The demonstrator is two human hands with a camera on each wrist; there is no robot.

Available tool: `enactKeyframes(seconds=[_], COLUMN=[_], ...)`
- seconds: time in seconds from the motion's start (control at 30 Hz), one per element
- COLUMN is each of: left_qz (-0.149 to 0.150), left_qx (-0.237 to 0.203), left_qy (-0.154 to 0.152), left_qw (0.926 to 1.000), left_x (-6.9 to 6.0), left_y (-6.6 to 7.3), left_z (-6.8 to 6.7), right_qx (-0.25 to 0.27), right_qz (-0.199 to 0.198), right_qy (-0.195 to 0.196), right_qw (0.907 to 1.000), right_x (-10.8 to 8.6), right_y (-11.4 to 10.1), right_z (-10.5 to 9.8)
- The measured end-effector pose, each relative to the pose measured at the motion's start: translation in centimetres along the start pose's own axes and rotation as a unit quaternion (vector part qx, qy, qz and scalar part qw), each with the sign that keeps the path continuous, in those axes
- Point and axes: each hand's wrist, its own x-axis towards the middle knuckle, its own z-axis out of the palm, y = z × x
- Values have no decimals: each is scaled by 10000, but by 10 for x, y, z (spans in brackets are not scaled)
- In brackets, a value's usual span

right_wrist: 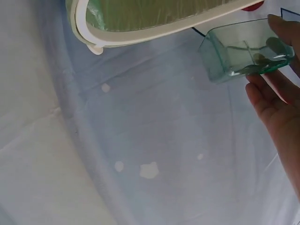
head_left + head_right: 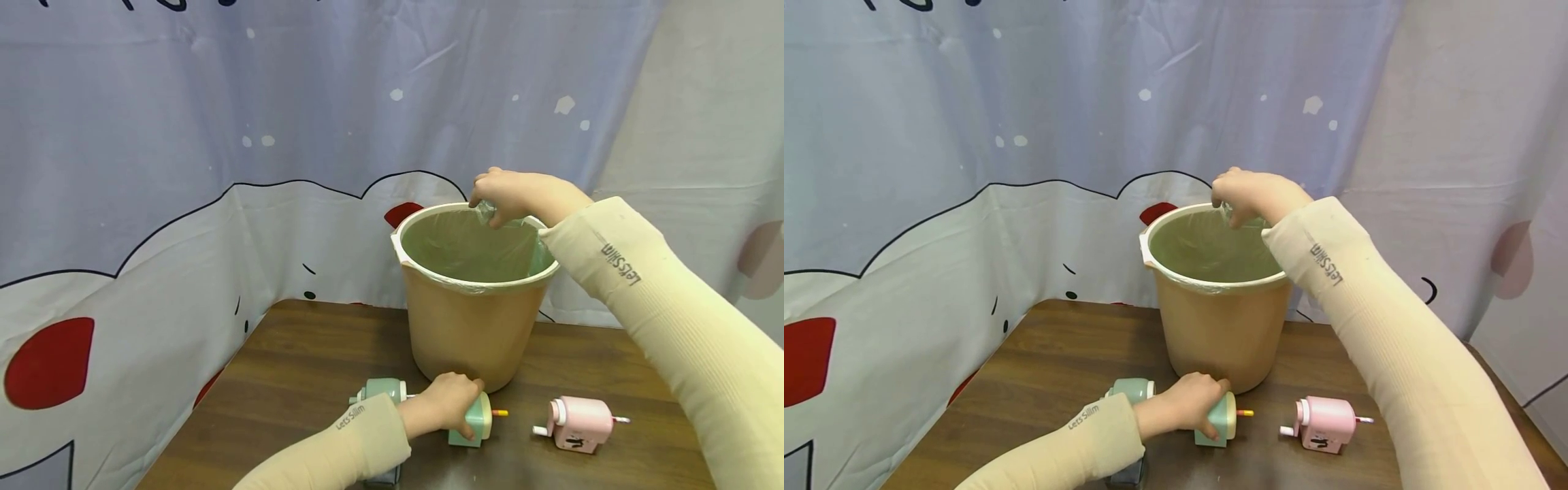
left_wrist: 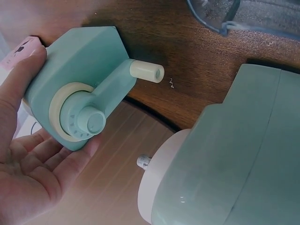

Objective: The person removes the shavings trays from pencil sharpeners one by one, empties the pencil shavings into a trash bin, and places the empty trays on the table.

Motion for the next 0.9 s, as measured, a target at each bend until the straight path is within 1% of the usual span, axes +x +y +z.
enactKeyframes(seconds=[0.17, 0.3, 0.43, 0.57, 0.77, 0.9], left_qz=[9, 10, 19, 27, 51, 49], left_qx=[6, 9, -46, -78, -47, 12], left_qy=[10, 33, 20, 10, 58, 102], left_qw=[10000, 10000, 10000, 10000, 10000, 9999], left_x=[1, 2, 2, 1, -1, -3], left_y=[-1, -1, -1, -2, -2, -2], left_z=[1, 0, 0, 1, 1, 0], right_qx=[-156, -300, -441, -565, -661, -676], right_qz=[-18, 55, 29, -80, -110, -105], right_qy=[-158, -263, -301, -212, -135, 12], right_qw=[9998, 9992, 9986, 9981, 9977, 9977], right_x=[2, 3, 4, 4, 4, 2], right_y=[-5, -7, -8, -10, -10, -9], right_z=[2, 3, 4, 3, 2, 1])
